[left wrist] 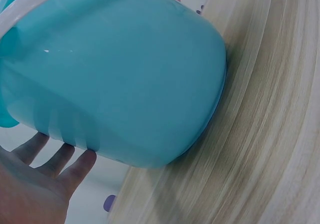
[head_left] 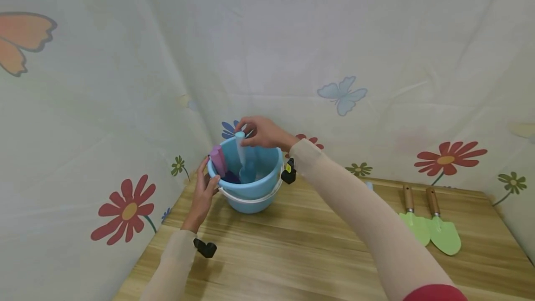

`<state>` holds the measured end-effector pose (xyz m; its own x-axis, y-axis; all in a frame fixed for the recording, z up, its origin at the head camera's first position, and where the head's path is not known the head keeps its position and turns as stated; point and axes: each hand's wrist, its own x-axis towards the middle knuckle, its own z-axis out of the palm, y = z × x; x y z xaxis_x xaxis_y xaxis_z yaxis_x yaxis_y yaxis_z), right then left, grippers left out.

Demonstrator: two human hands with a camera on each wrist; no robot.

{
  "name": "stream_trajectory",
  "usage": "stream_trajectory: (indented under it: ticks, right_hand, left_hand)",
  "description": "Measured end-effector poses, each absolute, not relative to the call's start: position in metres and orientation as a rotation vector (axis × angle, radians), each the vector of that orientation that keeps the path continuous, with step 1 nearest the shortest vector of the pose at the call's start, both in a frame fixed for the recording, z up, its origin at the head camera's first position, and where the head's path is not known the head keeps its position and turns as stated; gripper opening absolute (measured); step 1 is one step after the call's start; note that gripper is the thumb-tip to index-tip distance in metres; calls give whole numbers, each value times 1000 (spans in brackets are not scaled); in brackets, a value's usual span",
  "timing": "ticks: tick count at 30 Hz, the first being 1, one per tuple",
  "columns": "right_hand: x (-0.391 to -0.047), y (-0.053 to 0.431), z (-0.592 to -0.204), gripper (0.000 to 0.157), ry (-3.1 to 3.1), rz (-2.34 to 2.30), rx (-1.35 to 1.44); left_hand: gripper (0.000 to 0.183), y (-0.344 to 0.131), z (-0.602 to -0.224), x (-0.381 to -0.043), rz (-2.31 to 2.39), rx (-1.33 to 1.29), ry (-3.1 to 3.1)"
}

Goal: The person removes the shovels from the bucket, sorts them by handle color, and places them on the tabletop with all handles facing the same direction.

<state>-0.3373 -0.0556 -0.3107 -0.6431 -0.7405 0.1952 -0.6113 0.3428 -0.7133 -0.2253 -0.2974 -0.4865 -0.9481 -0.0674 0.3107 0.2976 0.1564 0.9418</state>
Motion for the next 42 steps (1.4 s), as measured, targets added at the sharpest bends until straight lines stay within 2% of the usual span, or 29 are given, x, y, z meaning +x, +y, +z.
stream_trajectory:
  ticks: [10,32,42]
  right_hand:
    - [-335,-47,-300,29,2544,-1373,-1248]
    - [-321,-30,-272,32,2535,-1637,-1373]
    - [-324,-15,-268,32,2485,-1769,-1372]
  left_hand:
    - [70,-298,-487,-224,-1865,-242,-2151]
    - [67,-301,-488,-226,-1861,-273,-2143]
    - [68,-299,-486,-225,-1861,-273,-2149]
